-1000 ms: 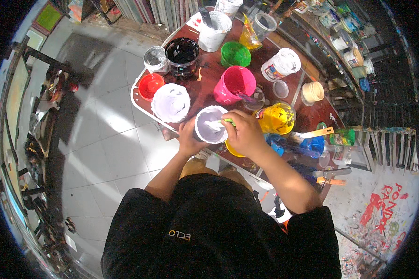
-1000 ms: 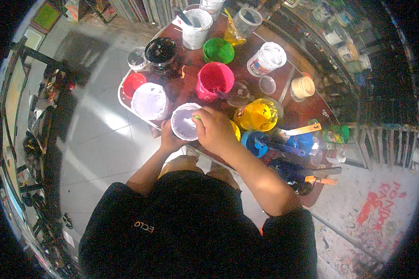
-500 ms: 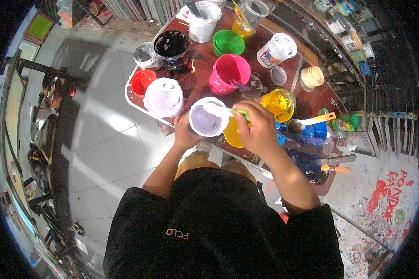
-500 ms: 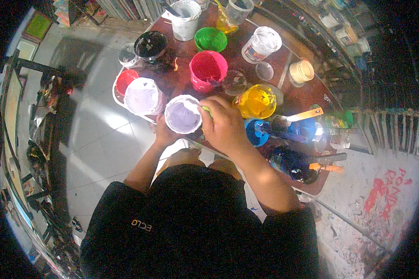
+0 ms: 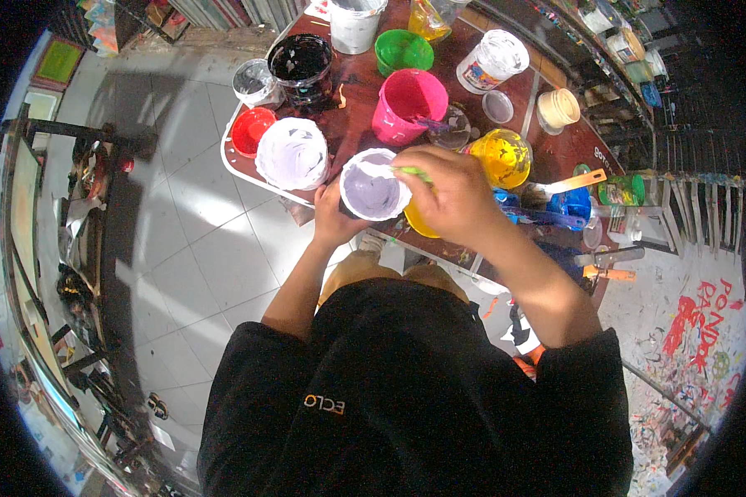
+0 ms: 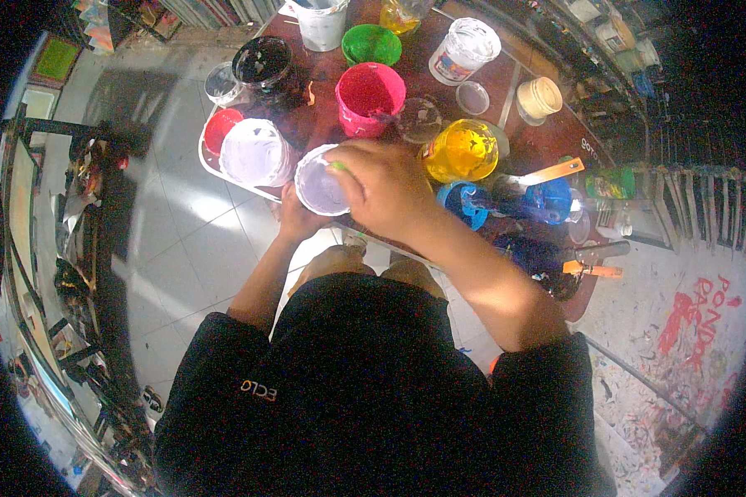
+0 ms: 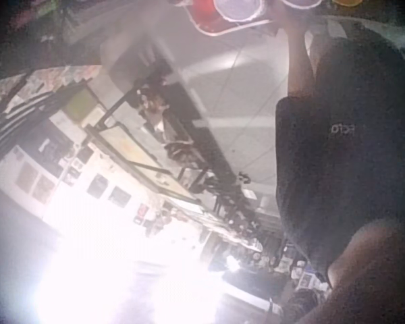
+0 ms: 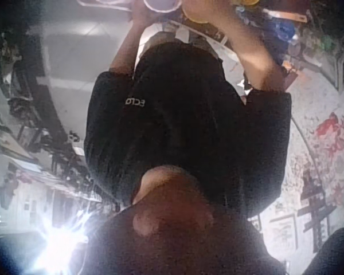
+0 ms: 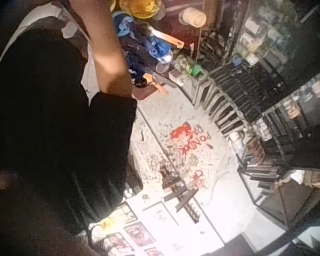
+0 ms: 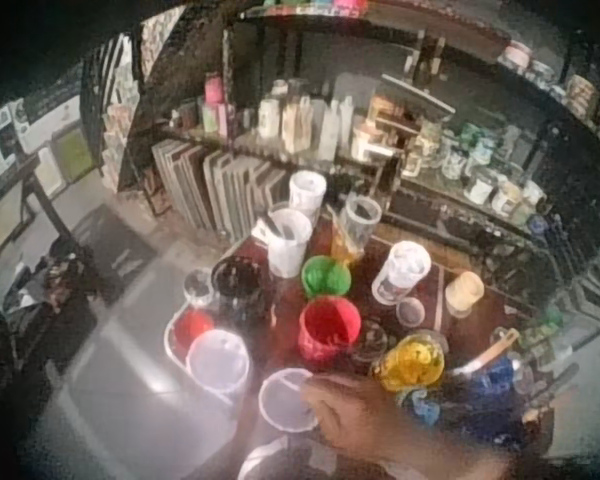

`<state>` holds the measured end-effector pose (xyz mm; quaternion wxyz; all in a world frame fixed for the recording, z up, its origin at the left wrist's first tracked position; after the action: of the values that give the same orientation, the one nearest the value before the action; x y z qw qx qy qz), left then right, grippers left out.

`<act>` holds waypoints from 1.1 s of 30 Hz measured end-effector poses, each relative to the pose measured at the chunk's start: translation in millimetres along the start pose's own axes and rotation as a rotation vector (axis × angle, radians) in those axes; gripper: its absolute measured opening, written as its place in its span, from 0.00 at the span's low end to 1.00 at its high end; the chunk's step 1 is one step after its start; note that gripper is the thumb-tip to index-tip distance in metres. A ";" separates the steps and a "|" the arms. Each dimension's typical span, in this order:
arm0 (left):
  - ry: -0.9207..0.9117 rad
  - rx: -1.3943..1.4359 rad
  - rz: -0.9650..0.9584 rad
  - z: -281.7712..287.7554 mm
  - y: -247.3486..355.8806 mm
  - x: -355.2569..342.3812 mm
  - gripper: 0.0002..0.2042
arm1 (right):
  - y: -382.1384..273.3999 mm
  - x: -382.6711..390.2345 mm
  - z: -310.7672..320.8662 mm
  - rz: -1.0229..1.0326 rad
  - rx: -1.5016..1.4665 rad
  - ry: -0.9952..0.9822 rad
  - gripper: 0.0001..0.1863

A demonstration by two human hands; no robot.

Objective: The person mixes various colored paints in plastic containers using a spatula and a small brush. They stir multiple containers including white, blue, pink, and yellow paints, occasionally moving between containers and tools.

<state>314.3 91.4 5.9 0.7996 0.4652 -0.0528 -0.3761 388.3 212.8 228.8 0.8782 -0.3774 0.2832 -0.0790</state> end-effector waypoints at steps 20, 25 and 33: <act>-0.019 0.064 0.041 -7.2 -9.9 6.1 0.43 | 23.3 -1.0 -25.8 -0.014 0.118 -0.155 0.06; -0.004 0.038 0.028 -5.7 -9.2 5.3 0.42 | 18.7 0.4 -25.2 -0.070 0.072 -0.198 0.06; 0.008 0.079 0.018 -1.7 -3.8 1.1 0.43 | 5.4 -13.6 -30.7 0.109 0.096 -0.308 0.08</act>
<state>313.7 90.8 1.7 0.7841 0.4975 -0.0684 -0.3645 359.6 202.4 214.0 0.9311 -0.3269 0.1614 0.0140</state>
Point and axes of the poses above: each hand's wrist, its own x-axis away from the middle knuckle, its own z-axis out of the back of the hand, y = z × x, the point moved 7 cm from there along -x, towards the middle knuckle, and after that the axes turned 12 degrees about y, right-handed, at the moved point
